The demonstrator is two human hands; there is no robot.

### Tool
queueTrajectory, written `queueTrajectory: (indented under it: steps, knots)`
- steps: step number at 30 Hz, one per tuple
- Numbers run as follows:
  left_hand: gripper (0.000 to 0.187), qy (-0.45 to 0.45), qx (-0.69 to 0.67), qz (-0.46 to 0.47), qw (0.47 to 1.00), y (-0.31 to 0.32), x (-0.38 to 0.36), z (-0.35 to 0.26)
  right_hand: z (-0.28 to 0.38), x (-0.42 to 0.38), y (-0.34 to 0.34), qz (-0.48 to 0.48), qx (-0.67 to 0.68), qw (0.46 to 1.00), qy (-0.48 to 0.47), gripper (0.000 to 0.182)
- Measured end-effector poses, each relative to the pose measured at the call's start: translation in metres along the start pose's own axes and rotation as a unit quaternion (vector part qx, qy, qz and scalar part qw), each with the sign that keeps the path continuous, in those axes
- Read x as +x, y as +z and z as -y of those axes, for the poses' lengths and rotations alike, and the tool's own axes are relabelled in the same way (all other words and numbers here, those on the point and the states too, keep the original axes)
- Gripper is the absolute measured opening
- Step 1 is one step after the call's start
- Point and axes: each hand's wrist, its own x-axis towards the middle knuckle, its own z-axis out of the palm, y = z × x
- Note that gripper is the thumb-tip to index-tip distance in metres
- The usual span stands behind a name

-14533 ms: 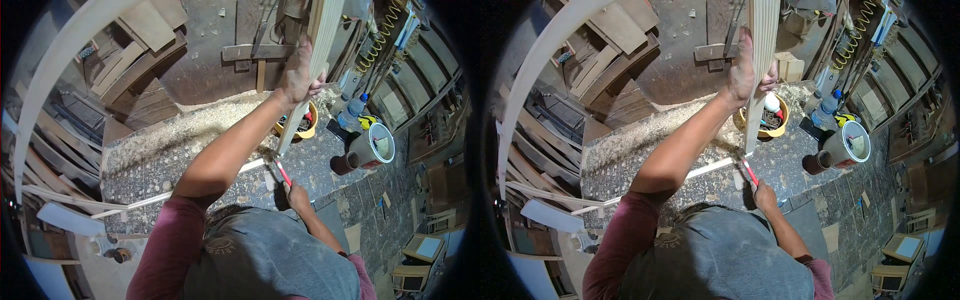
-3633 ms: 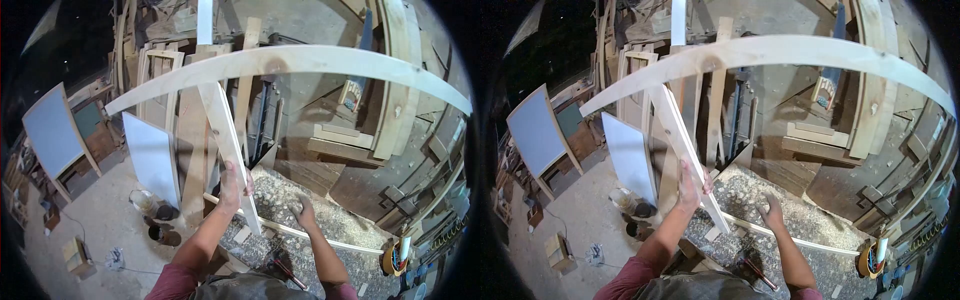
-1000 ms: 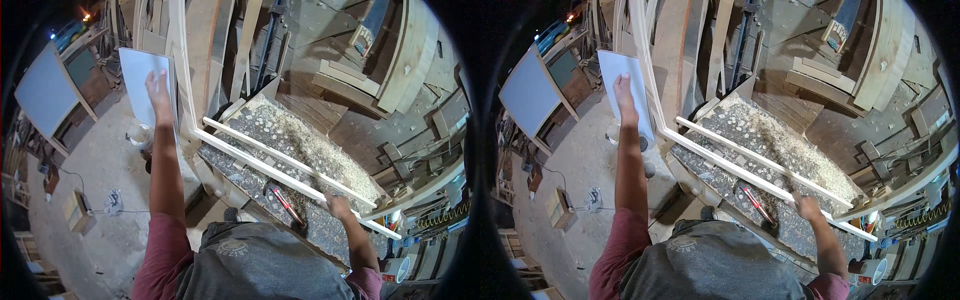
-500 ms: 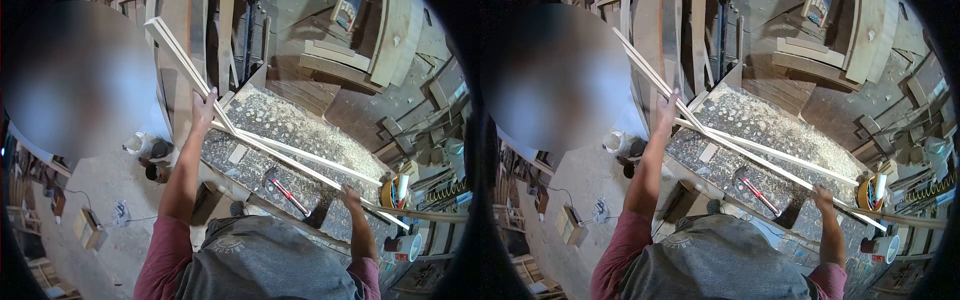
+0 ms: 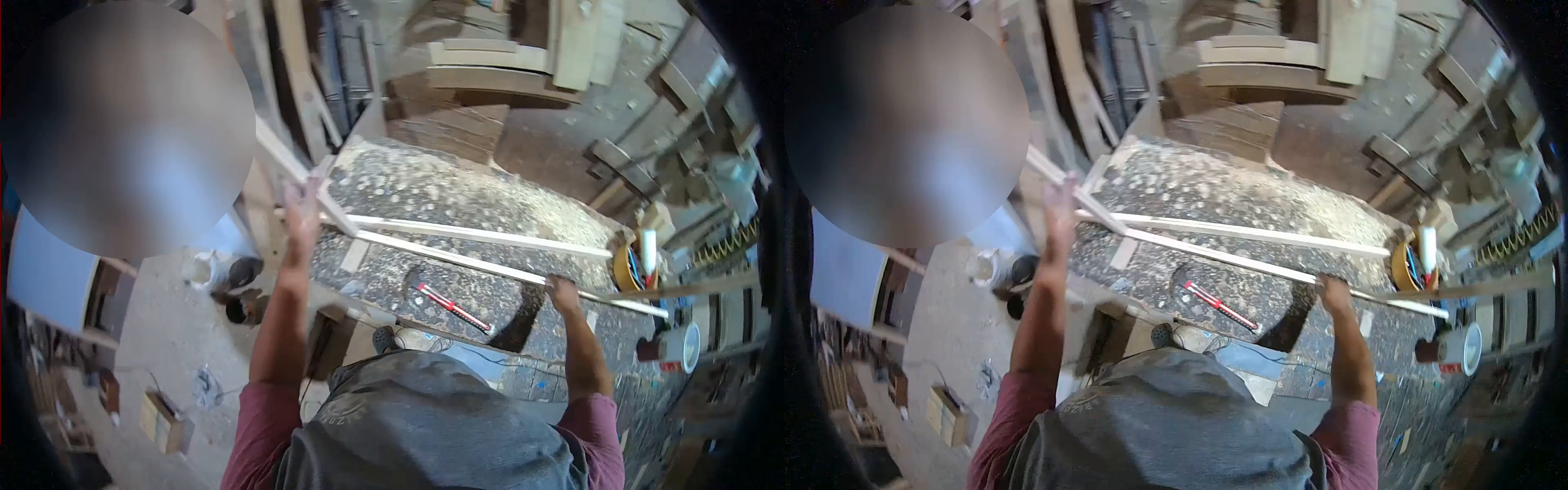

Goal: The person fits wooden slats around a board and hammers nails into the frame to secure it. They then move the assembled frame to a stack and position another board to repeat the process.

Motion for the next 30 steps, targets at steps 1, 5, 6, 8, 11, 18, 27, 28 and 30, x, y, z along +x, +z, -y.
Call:
queueTrajectory:
  steps: [1, 5, 6, 8, 11, 18, 27, 28, 30]
  knots:
    - [0.036, 0.014, -0.007, 0.007, 1.000, -0.004, 0.004, 0.017, 0.002, -0.001, 0.003, -0.032, 0.007, 0.999, 0.005, 0.032]
    - [0.026, 0.038, -0.001, 0.019, 0.999, -0.022, 0.017, 0.047, 0.000, 0.000, 0.010, 0.055, -0.010, 0.994, 0.092, 0.036]
    - [0.026, 0.222, 0.162, 0.115, 0.955, -0.023, -0.004, 0.016, 0.003, 0.000, 0.008, 0.062, -0.039, 0.994, 0.081, 0.036]
    - [0.033, -0.016, -0.002, -0.001, 1.000, 0.001, -0.013, -0.004, 0.006, -0.001, 0.008, 0.068, -0.063, 0.993, 0.076, 0.037]
    - [0.042, -0.001, -0.026, -0.002, 1.000, 0.003, -0.013, 0.002, 0.008, 0.001, 0.007, 0.095, -0.071, 0.990, 0.074, 0.038]
    - [0.052, 0.047, 0.031, -0.005, 0.998, 0.016, -0.014, -0.007, 0.011, -0.006, 0.013, 0.122, -0.100, 0.985, 0.066, 0.038]
    - [0.044, -0.007, 0.070, 0.059, 0.996, 0.018, 0.006, 0.003, 0.016, -0.023, 0.021, 0.109, -0.045, 0.990, 0.077, 0.031]
    - [0.044, -0.007, 0.070, 0.060, 0.996, 0.018, 0.010, 0.006, 0.018, -0.024, 0.019, 0.121, -0.048, 0.988, 0.084, 0.031]
    - [0.044, -0.004, 0.091, 0.045, 0.995, 0.018, 0.017, 0.019, 0.018, -0.028, 0.020, 0.098, -0.040, 0.992, 0.076, 0.035]
